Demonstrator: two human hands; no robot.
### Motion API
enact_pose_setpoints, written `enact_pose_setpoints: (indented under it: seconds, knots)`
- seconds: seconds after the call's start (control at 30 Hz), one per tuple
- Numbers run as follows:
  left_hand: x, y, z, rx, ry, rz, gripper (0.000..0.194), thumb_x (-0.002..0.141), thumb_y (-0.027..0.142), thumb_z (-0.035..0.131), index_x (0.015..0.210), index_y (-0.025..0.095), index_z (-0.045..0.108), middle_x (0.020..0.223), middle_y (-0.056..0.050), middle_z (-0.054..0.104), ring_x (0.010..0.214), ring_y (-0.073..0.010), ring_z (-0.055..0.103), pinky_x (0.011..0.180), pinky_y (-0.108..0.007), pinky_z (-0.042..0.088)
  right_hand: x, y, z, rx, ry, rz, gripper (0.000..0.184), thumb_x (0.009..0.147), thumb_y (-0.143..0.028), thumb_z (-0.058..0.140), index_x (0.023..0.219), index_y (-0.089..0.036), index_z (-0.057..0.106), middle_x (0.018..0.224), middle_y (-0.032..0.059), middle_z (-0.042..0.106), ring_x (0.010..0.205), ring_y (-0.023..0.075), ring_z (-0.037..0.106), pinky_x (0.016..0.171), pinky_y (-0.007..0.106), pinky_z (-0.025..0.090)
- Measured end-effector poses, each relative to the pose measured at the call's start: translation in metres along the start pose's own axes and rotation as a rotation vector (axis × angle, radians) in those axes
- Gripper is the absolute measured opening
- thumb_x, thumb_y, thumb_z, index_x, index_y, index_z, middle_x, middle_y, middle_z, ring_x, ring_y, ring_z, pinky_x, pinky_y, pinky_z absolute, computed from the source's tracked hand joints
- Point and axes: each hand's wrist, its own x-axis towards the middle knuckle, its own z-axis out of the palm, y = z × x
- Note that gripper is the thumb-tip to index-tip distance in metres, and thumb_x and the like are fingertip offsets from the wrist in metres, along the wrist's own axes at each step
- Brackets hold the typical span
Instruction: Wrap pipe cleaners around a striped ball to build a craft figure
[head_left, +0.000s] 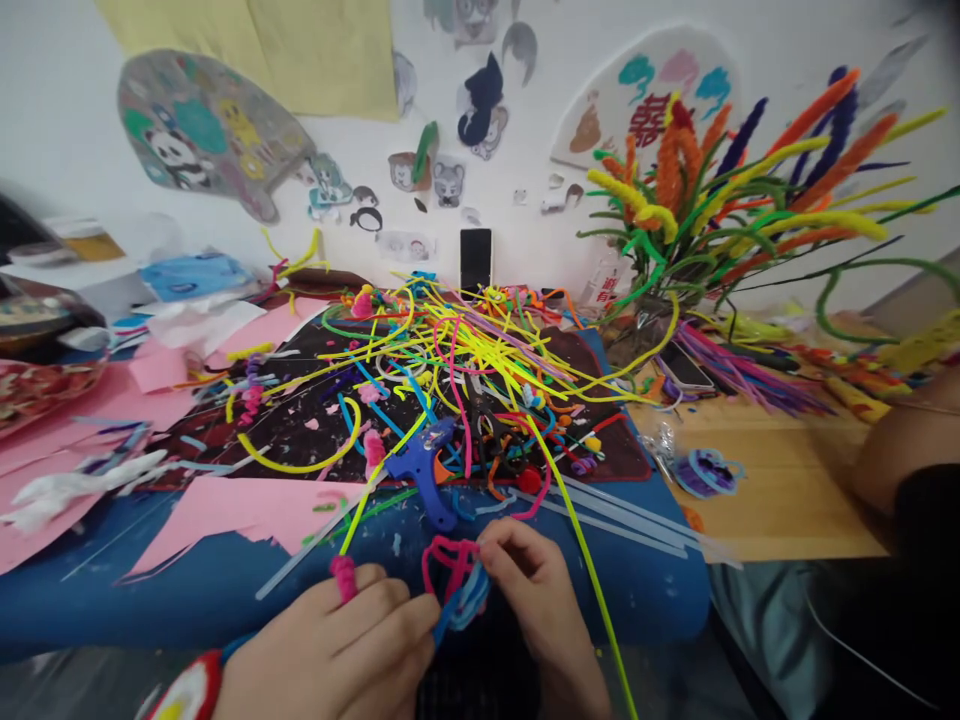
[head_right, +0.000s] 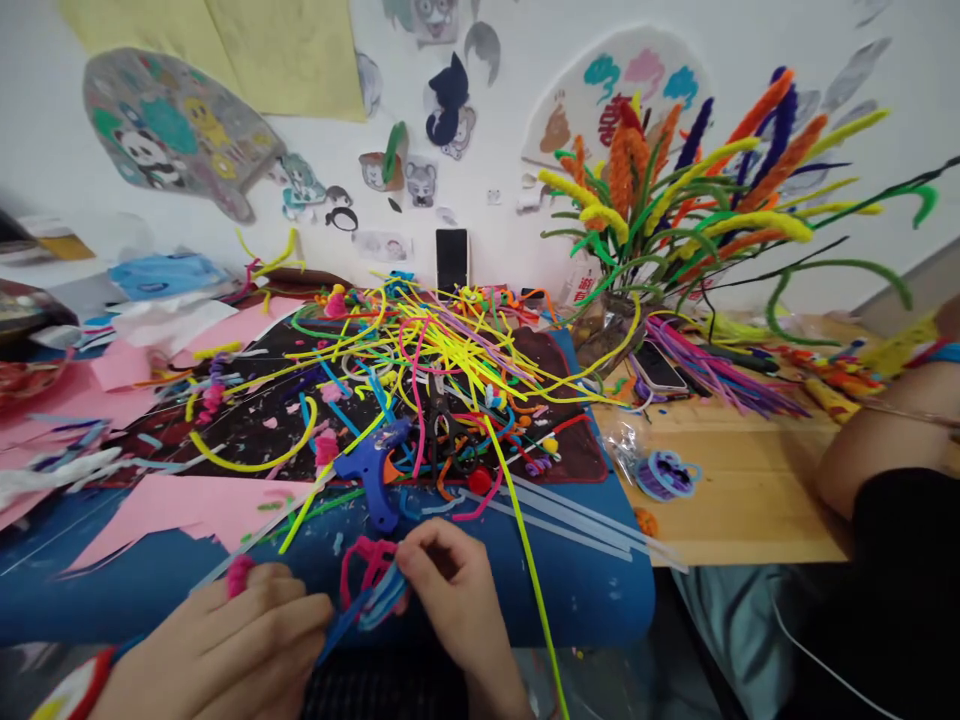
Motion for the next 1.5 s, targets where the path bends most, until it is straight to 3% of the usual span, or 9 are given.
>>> enact_pose_setpoints:
  seconds: [0.17, 0.3, 0.43, 0.67, 0.83, 1.0, 1.17, 1.37, 1.5]
  knots:
    - [-0.004, -0.013, 0.013, 0.076, 0.026, 0.031, 0.031, 0.086, 0.003, 0.044, 0.106, 0.021, 0.060, 0.091, -0.005, 0.080, 0.076, -0.0198, 0.072, 0.073, -0.029, 0.052, 0.010, 0.006, 0.004, -0.039, 0.156, -0.178, 0.037, 0.084, -0.050, 0.072, 0.068, -0.018, 0.063, 0.061, -0.0025, 0.053, 0.056, 0.0099, 0.046, 0.051, 0.019, 0.041]
    - [0.005, -0.016, 0.019, -0.010, 0.121, -0.128, 0.031, 0.076, -0.003, 0.048, 0.087, 0.025, 0.049, 0.073, 0.004, 0.075, 0.057, -0.0138, 0.063, 0.059, -0.025, 0.047, 0.011, 0.010, 0.007, -0.114, 0.232, -0.243, 0.032, 0.087, -0.046, 0.070, 0.070, -0.019, 0.063, 0.064, -0.0018, 0.056, 0.058, 0.0109, 0.049, 0.052, 0.019, 0.042]
    - [0.017, -0.019, 0.024, -0.237, 0.227, -0.226, 0.029, 0.079, 0.001, 0.054, 0.090, 0.027, 0.047, 0.068, 0.006, 0.071, 0.056, -0.0114, 0.065, 0.059, -0.022, 0.050, 0.013, 0.009, 0.010, -0.208, 0.318, -0.330, 0.025, 0.089, -0.038, 0.069, 0.072, -0.021, 0.065, 0.066, -0.0014, 0.059, 0.060, 0.0116, 0.054, 0.053, 0.019, 0.045]
    - [0.024, -0.024, 0.032, -0.263, 0.304, -0.246, 0.033, 0.077, -0.004, 0.051, 0.090, 0.026, 0.053, 0.062, 0.005, 0.066, 0.052, -0.0117, 0.060, 0.054, -0.022, 0.047, 0.015, 0.010, 0.013, -0.277, 0.397, -0.474, 0.017, 0.093, -0.029, 0.066, 0.078, -0.021, 0.065, 0.071, -0.0004, 0.061, 0.066, 0.0134, 0.058, 0.059, 0.022, 0.048]
    - [0.026, -0.024, 0.036, -0.145, 0.312, -0.483, 0.027, 0.080, 0.005, 0.050, 0.096, 0.026, 0.058, 0.071, 0.004, 0.069, 0.064, -0.0124, 0.068, 0.061, -0.020, 0.054, 0.017, 0.012, 0.015, -0.201, 0.384, -0.429, 0.017, 0.093, -0.031, 0.066, 0.079, -0.021, 0.064, 0.070, -0.0023, 0.059, 0.066, 0.0112, 0.057, 0.061, 0.019, 0.049]
    - [0.027, -0.026, 0.042, -0.119, 0.313, -0.478, 0.010, 0.098, 0.024, 0.049, 0.103, 0.025, 0.057, 0.082, 0.000, 0.076, 0.073, -0.0140, 0.074, 0.065, -0.019, 0.057, 0.021, 0.011, 0.016, -0.252, 0.387, -0.356, 0.020, 0.094, -0.032, 0.065, 0.077, -0.021, 0.065, 0.069, -0.0030, 0.062, 0.063, 0.0094, 0.058, 0.058, 0.016, 0.049]
    - [0.028, -0.029, 0.045, -0.210, 0.352, -0.481, 0.024, 0.106, 0.036, 0.039, 0.098, 0.024, 0.058, 0.077, 0.001, 0.075, 0.068, -0.0105, 0.072, 0.064, -0.015, 0.055, 0.023, 0.009, 0.015, -0.437, 0.431, -0.418, 0.003, 0.093, -0.023, 0.065, 0.090, -0.023, 0.066, 0.075, -0.0022, 0.067, 0.065, 0.0109, 0.064, 0.057, 0.017, 0.053]
    - [0.029, -0.031, 0.052, -0.304, 0.350, -0.530, 0.029, 0.106, 0.029, 0.041, 0.086, 0.021, 0.061, 0.067, 0.004, 0.069, 0.058, -0.0089, 0.066, 0.058, -0.017, 0.050, 0.022, 0.001, 0.010, -0.897, 0.294, -0.751, 0.010, 0.094, -0.016, 0.062, 0.087, -0.021, 0.066, 0.093, 0.0032, 0.062, 0.093, 0.0175, 0.064, 0.083, 0.033, 0.057]
    - [0.031, -0.032, 0.052, -0.226, 0.369, -0.504, 0.033, 0.107, 0.030, 0.037, 0.083, 0.021, 0.058, 0.064, 0.004, 0.068, 0.055, -0.0106, 0.064, 0.054, -0.021, 0.048, 0.021, -0.010, 0.010, -1.130, 0.264, -0.877, 0.013, 0.094, -0.011, 0.062, 0.086, -0.021, 0.068, 0.095, 0.0032, 0.060, 0.099, 0.0176, 0.060, 0.087, 0.032, 0.053]
